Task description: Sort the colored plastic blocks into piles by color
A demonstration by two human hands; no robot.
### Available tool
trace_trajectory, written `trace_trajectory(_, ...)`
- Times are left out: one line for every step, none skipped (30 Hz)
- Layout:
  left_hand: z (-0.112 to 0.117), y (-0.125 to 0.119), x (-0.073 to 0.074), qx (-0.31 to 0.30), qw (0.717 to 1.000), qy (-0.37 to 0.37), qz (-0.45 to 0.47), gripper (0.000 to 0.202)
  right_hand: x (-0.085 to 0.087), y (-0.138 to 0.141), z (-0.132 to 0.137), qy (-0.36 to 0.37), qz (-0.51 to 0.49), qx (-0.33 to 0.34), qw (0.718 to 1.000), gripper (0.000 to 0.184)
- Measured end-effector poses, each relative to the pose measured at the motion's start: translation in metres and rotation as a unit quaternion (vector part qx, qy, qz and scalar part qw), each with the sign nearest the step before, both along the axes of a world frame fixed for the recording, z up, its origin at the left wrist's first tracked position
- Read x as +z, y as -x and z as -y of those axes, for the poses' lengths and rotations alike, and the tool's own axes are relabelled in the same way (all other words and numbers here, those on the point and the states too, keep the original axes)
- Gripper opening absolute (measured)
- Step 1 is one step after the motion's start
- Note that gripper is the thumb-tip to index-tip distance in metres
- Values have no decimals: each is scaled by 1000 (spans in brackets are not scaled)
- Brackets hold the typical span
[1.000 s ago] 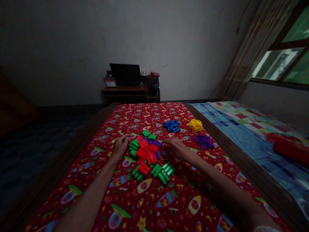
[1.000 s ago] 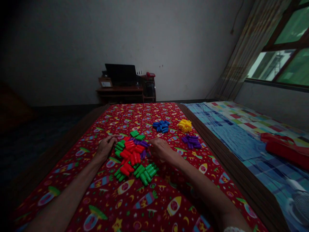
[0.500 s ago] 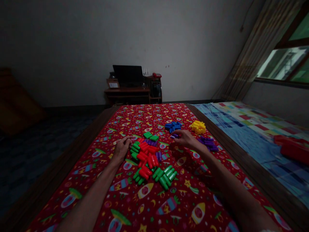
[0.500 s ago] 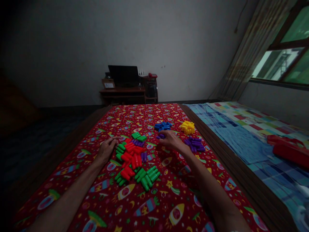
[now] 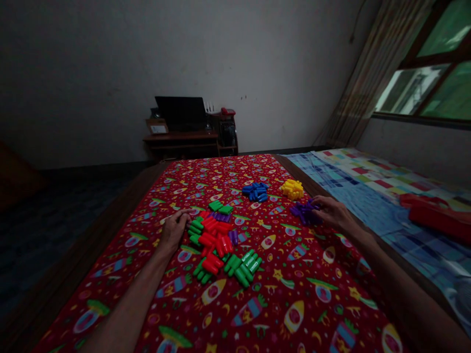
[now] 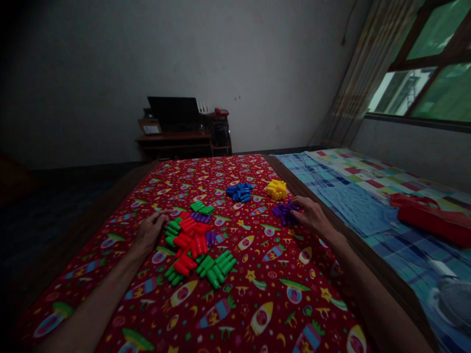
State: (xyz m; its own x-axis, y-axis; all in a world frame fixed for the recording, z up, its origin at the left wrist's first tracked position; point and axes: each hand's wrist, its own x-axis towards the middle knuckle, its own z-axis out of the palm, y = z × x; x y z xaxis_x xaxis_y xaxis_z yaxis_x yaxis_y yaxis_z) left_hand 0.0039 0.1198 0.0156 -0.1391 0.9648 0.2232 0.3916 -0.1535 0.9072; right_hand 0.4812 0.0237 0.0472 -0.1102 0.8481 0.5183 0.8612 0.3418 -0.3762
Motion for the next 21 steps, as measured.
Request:
trace_trajectory(0, 0, 0, 1, 1000, 0, -2, 39, -3, -1, 3, -10, 11, 12, 1000, 21)
trace_trajectory(0, 0, 0, 1, 1000, 0, -3, 39, -7, 0, 6, -21, 26, 23, 999, 20)
trace_trajectory(0, 0, 0, 1, 1000, -1, -2, 39, -12, 1, 8, -32, 46, 34, 998, 19)
trace_trajectory(0, 0, 0, 1, 1000, -3, 0, 38, -17, 3, 9, -44, 70, 43, 996, 17)
trace_trajectory(0, 0, 0, 0, 1000, -4, 2, 38, -22, 5, 9, -52, 94, 50, 993, 15)
trace_trajectory(-1, 1, -1, 0, 1000, -6, 4, 38, -27, 7, 8, -57, 116, 53, 990, 14)
trace_trajectory(-1, 1, -2, -1, 1000, -8, 7, 38, -32, 8, 7, -59, 133, 53, 988, 15)
trace_trajectory(-1, 1, -2, -2, 1000, -9, 8, 38, -36, 10, 6, -60, 144, 50, 986, 16)
trace_trajectory(-2, 2, -3, -3, 1000, -9, 9, 38, -39, 11, 5, -59, 151, 47, 986, 17)
trace_trajectory(-2, 2, -4, -3, 1000, -11, 8, 38, -40, 12, 5, -58, 153, 47, 985, 17)
trace_trajectory(-3, 2, -5, -2, 1000, -12, 8, 37, -41, 14, 4, -57, 151, 48, 986, 18)
trace_trajectory(-4, 3, -6, -2, 1000, -15, 8, 37, -39, 15, 4, -58, 149, 52, 986, 17)
trace_trajectory(-5, 3, -8, -2, 1000, -16, 7, 37, -36, 18, 3, -59, 145, 56, 986, 16)
trace_trajectory(-6, 4, -9, -3, 1000, -18, 6, 36, -32, 22, 3, -60, 142, 60, 986, 16)
trace_trajectory(-7, 4, -9, -4, 1000, -18, 4, 36, -27, 27, 2, -59, 138, 65, 987, 17)
trace_trajectory(-7, 5, -10, -5, 1000, -18, 4, 36, -21, 34, 2, -58, 131, 73, 987, 17)
trace_trajectory(-8, 5, -11, -5, 1000, -17, 3, 36, -15, 43, 0, -55, 121, 88, 987, 17)
trace_trajectory(-8, 5, -11, -6, 1000, -16, 4, 36, -9, 54, -1, -49, 106, 106, 987, 17)
trace_trajectory(-8, 5, -11, -8, 1000, -14, 6, 36, -5, 66, -4, -39, 89, 129, 987, 17)
trace_trajectory(-8, 5, -11, -10, 1000, -13, 9, 36, -2, 81, -6, -26, 72, 154, 985, 17)
trace_trajectory(-8, 4, -10, -11, 1000, -12, 12, 36, -1, 97, -10, -9, 58, 179, 982, 17)
